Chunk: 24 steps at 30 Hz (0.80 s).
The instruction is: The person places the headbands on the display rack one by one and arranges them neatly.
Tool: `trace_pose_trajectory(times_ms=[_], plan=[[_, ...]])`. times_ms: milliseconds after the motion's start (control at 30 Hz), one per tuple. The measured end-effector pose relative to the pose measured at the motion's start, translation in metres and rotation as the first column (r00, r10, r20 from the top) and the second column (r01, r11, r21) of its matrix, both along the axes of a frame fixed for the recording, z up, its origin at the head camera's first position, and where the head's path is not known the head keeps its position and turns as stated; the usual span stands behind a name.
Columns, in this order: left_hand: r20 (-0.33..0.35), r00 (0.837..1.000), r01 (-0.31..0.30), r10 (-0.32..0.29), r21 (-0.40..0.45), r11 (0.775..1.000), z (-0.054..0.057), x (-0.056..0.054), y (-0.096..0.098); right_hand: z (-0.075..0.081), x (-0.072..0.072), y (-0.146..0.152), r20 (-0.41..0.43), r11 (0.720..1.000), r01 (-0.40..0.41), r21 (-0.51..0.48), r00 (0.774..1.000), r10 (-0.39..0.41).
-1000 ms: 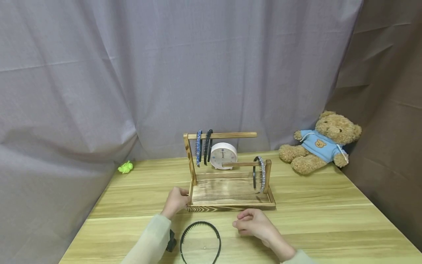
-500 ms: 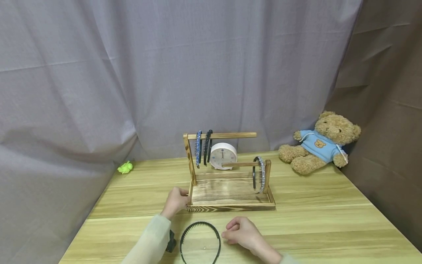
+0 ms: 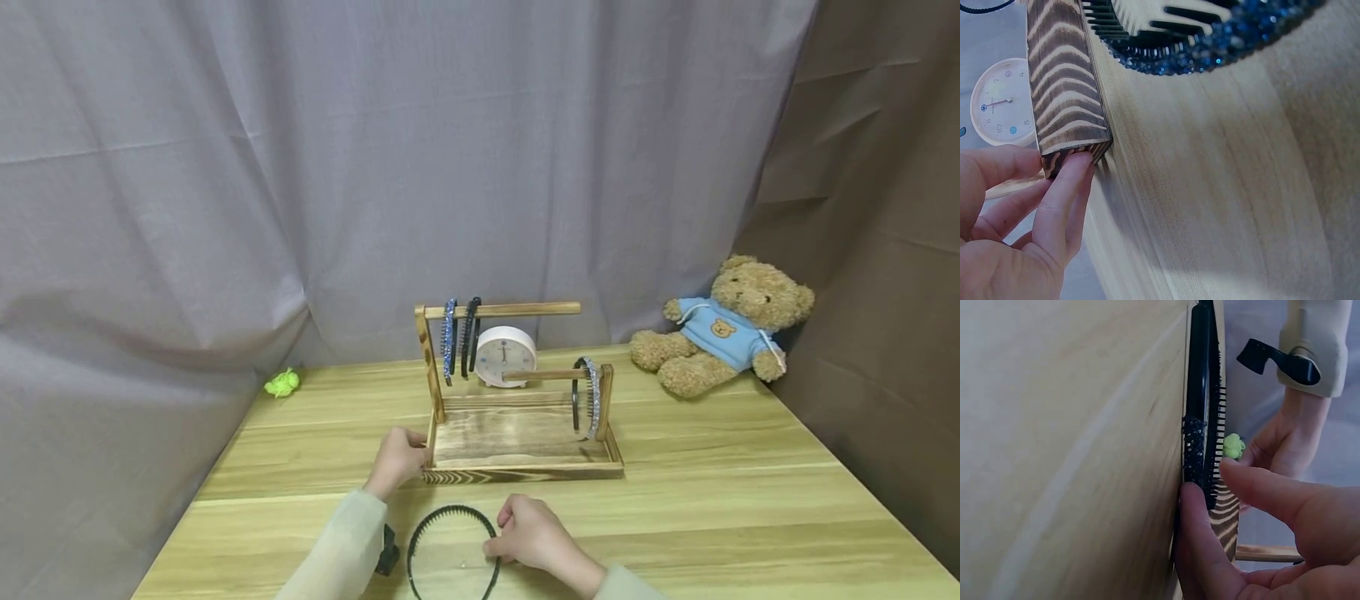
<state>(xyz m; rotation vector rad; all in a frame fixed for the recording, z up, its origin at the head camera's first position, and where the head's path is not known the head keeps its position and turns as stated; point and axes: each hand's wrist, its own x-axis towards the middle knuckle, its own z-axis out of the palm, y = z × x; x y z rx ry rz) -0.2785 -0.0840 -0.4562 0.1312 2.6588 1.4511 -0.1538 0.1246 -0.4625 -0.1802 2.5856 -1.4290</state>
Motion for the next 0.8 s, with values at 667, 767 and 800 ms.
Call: trace_pose_trajectory(times_ms=[667,767,800], plan=[[0.009,1.000,-0.004,0.004,0.018,1.000,-0.002,0.000,-0.001,0.001,0.002,0.006,0.114,0.992,-0.024,-0.124,0.993,0.039],[0.009,1.000,-0.002,0.002,0.017,1.000,-0.001,-0.001,-0.001,0.000,0.002,0.008,0.138,0.985,-0.013,-0.170,0.990,0.037],[0.007,1.000,-0.004,0.004,0.014,1.000,-0.001,-0.001,-0.001,0.000,0.002,0.008,0.141,0.984,-0.011,-0.180,0.989,0.036]])
